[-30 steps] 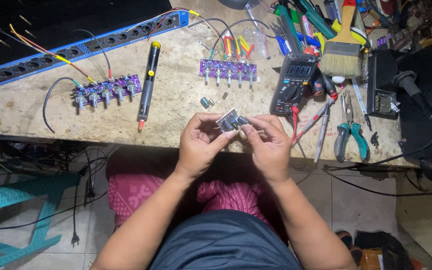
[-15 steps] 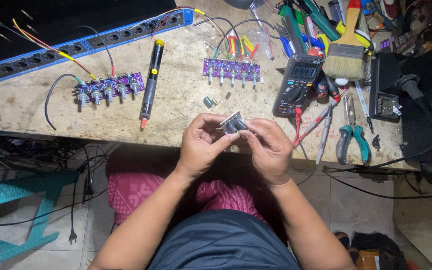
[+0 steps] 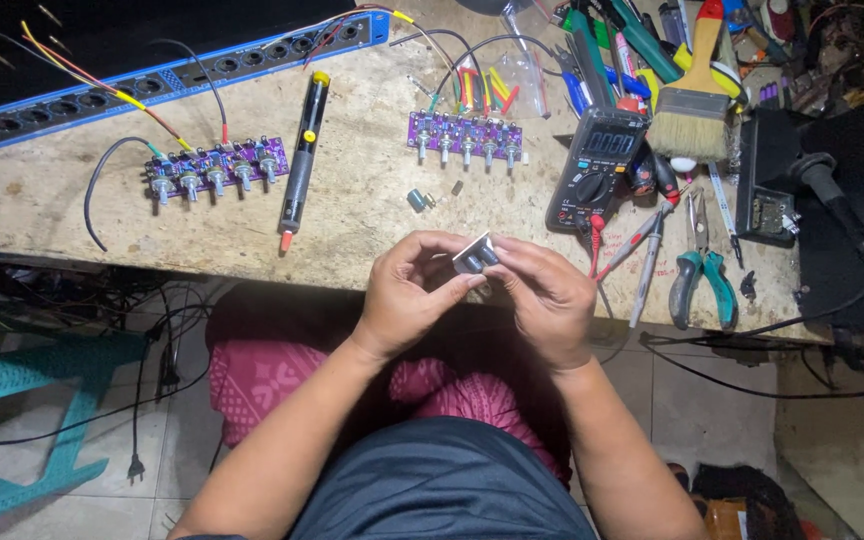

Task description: Soldering and desoldering electronic components on a circuit board using a soldering iron and desoldering pump

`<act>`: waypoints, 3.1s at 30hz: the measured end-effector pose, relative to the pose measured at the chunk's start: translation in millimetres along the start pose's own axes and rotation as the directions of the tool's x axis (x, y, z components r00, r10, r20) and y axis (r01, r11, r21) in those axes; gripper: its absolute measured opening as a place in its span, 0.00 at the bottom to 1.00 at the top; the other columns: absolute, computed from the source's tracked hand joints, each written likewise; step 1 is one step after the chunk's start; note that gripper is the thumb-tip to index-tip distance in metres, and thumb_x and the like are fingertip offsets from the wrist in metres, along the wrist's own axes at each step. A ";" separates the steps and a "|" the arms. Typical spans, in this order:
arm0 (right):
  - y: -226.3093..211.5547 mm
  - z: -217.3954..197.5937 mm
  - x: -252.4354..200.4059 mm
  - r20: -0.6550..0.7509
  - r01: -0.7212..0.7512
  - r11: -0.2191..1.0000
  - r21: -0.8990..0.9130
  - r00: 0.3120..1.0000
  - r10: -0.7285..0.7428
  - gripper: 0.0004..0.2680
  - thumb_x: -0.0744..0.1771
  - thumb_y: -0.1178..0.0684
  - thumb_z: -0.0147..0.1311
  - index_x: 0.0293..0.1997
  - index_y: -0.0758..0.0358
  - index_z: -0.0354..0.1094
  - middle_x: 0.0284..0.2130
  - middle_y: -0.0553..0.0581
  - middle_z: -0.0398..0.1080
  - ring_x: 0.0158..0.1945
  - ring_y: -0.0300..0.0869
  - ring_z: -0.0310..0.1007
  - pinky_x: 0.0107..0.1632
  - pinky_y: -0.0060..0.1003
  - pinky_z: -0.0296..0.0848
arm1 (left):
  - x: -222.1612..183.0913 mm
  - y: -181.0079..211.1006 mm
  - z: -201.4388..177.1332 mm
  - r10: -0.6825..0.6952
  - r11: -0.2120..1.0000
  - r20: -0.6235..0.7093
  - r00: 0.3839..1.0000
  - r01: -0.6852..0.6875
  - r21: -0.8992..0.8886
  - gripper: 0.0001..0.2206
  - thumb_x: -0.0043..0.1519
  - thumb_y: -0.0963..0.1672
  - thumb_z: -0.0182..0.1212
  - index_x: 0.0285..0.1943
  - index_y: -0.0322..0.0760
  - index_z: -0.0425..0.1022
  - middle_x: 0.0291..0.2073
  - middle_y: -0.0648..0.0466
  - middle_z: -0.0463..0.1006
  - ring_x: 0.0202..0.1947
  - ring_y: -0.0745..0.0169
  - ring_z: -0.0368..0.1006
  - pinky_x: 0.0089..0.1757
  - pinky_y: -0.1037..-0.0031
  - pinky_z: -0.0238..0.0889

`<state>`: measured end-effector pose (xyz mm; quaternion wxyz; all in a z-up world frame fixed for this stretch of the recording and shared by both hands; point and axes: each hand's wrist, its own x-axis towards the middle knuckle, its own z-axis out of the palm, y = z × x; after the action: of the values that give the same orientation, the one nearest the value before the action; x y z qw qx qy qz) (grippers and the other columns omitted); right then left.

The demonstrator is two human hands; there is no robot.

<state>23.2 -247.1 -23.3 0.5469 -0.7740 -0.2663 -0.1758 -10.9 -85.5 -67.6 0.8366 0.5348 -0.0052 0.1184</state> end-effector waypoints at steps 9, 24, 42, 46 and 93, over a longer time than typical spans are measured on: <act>38.1 -6.4 -17.3 0.034 -0.121 0.988 0.099 0.992 0.119 0.05 0.61 0.63 0.70 0.36 0.69 0.79 0.38 0.69 0.80 0.45 0.54 0.82 0.47 0.43 0.79 | 5.1 3.8 -2.1 0.203 0.939 0.082 0.976 -0.217 0.268 0.16 0.50 0.36 0.78 0.45 0.26 0.80 0.42 0.42 0.83 0.46 0.47 0.82 0.44 0.66 0.78; 24.8 -1.7 -13.0 0.011 -0.105 0.992 0.071 0.994 0.104 0.05 0.62 0.63 0.70 0.36 0.69 0.78 0.38 0.67 0.80 0.44 0.54 0.82 0.47 0.44 0.79 | -0.6 -2.1 -1.8 -0.073 0.995 0.031 0.997 0.071 0.065 0.18 0.52 0.36 0.76 0.51 0.26 0.78 0.46 0.42 0.83 0.46 0.55 0.80 0.44 0.69 0.79; 41.9 -8.9 -17.6 0.083 -0.175 0.978 0.111 0.982 0.167 0.05 0.60 0.63 0.71 0.34 0.67 0.79 0.37 0.67 0.80 0.42 0.51 0.83 0.47 0.41 0.79 | 6.2 16.5 -4.3 0.232 0.861 0.211 0.950 -0.302 0.410 0.13 0.56 0.40 0.74 0.49 0.31 0.80 0.43 0.45 0.83 0.47 0.47 0.81 0.46 0.65 0.75; 45.0 -9.5 -18.4 0.093 -0.174 0.979 0.103 0.982 0.165 0.05 0.61 0.63 0.71 0.34 0.66 0.79 0.38 0.67 0.80 0.43 0.51 0.82 0.47 0.42 0.79 | 6.7 17.3 -5.3 0.236 0.856 0.223 0.946 -0.311 0.414 0.14 0.56 0.40 0.74 0.49 0.32 0.80 0.42 0.45 0.83 0.46 0.47 0.81 0.46 0.65 0.75; 50.2 -11.7 -24.6 0.179 -0.426 0.851 0.306 0.904 0.388 0.17 0.60 0.64 0.71 0.53 0.70 0.73 0.42 0.62 0.79 0.44 0.40 0.80 0.47 0.34 0.81 | 5.1 20.3 -2.4 0.276 0.846 0.244 0.930 -0.356 0.398 0.14 0.56 0.39 0.73 0.50 0.31 0.80 0.44 0.45 0.82 0.48 0.46 0.81 0.48 0.65 0.74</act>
<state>34.1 -276.6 -71.0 0.6808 -0.7156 -0.1521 0.0358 -10.4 -74.3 -49.8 0.6609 0.7080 -0.1414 0.2049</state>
